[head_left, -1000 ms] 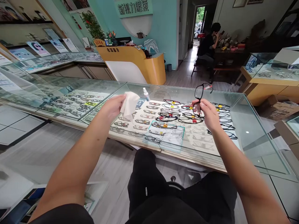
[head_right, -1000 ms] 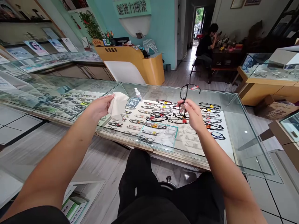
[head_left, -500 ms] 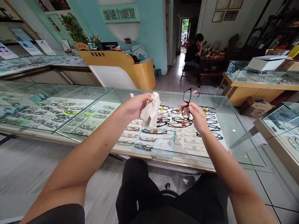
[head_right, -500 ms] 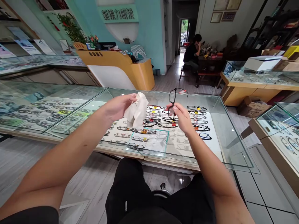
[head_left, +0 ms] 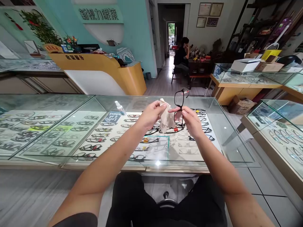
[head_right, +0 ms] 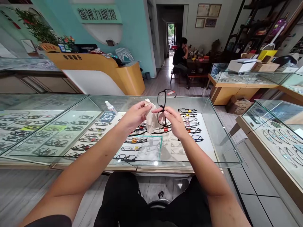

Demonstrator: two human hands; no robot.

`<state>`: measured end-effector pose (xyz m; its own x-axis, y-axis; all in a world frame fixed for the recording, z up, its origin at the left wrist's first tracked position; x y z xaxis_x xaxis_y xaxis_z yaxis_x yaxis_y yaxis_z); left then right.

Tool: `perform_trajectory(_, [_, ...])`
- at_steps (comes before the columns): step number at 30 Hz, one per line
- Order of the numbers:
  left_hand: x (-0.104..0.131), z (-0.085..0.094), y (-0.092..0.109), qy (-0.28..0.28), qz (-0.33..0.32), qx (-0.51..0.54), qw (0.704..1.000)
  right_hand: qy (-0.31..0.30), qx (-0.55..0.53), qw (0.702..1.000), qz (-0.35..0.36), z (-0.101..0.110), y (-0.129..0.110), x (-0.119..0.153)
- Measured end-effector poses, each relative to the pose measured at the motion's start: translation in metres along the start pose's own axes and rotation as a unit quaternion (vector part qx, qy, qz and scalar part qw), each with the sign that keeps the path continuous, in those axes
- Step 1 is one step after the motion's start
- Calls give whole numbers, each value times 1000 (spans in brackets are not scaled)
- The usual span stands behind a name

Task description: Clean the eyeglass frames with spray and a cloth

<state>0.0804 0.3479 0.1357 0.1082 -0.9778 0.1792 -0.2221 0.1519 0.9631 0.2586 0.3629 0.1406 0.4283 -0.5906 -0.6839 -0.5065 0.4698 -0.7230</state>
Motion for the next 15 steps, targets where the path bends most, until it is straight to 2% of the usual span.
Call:
perform_trajectory(2, [-5,-5,-5,-22,-3,8,1000,-4,25,1000,-6,0,0,-1])
perform_trajectory(7, [-16,-5,-12,-68,31,73,995,40,87,995,-30,9,8,-3])
perform_trajectory(10, [-21,-5,-13,-101,36,118,987,34,88,995,-37,10,9,-4])
perform_trajectory(15, [-23,-3,-20,-128,26,130,983,35,127,990,-45,13,9,-3])
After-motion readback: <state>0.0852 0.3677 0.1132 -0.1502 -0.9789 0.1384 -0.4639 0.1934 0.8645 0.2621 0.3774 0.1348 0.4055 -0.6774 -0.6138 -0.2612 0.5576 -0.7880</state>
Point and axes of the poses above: each hand's wrist, its own x-axis away from the middle knuckle, its own z-axis out of the back of the hand, y = z × x, the point moved 7 cm from there along -x, towards the middle knuckle, and after that the axes turned 12 degrees about z, right-handed, at the moved point
